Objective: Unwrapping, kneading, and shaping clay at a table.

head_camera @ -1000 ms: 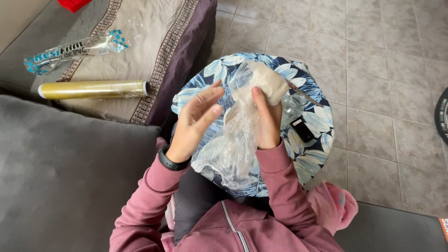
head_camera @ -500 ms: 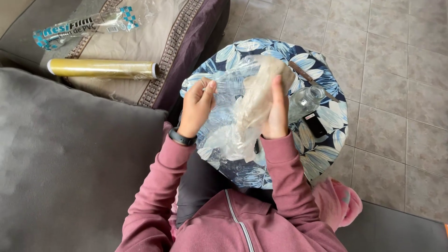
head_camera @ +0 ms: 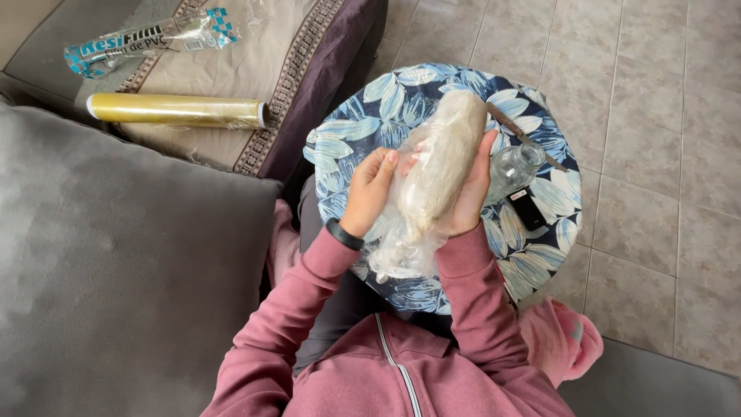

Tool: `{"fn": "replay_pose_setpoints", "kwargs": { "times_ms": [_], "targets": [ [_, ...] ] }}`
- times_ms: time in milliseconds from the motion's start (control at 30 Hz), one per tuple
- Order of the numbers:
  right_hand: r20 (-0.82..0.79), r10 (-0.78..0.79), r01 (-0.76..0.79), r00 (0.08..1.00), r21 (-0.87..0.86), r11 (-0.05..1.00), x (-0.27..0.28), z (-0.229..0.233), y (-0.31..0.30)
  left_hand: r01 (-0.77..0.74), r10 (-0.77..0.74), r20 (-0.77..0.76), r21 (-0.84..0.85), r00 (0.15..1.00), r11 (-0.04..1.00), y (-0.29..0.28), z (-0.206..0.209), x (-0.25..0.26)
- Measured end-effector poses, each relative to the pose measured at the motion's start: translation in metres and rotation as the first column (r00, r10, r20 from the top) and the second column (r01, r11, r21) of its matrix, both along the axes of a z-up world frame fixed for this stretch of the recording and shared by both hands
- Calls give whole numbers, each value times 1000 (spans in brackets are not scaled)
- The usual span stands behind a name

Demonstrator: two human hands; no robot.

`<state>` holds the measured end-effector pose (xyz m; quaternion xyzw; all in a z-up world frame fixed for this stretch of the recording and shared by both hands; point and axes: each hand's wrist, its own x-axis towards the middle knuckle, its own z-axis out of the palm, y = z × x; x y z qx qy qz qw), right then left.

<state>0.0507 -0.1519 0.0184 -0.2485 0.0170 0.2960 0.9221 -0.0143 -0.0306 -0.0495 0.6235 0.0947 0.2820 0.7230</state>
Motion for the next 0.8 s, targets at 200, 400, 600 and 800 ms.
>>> {"fn": "replay_pose_setpoints", "kwargs": {
  "times_ms": [200, 400, 600, 800],
  "targets": [
    [-12, -255, 254, 967, -51, 966, 10, 0, -7, -296, 283, 131, 97, 950, 950, 49, 58, -56],
    [-2, -61, 61, 998, -10, 998, 5, -28, 7, 128, -100, -81, 666, 992, 735, -15, 124, -67],
    [647, -97, 193, 757, -79, 978, -58, 17, 17, 178, -178, -34, 368, 983, 913, -2, 97, -53],
    [975, 39, 220, 218, -88, 971, -47, 15, 6, 267, -321, 193, 261, 927, 928, 22, 59, -62]
  ]
}}
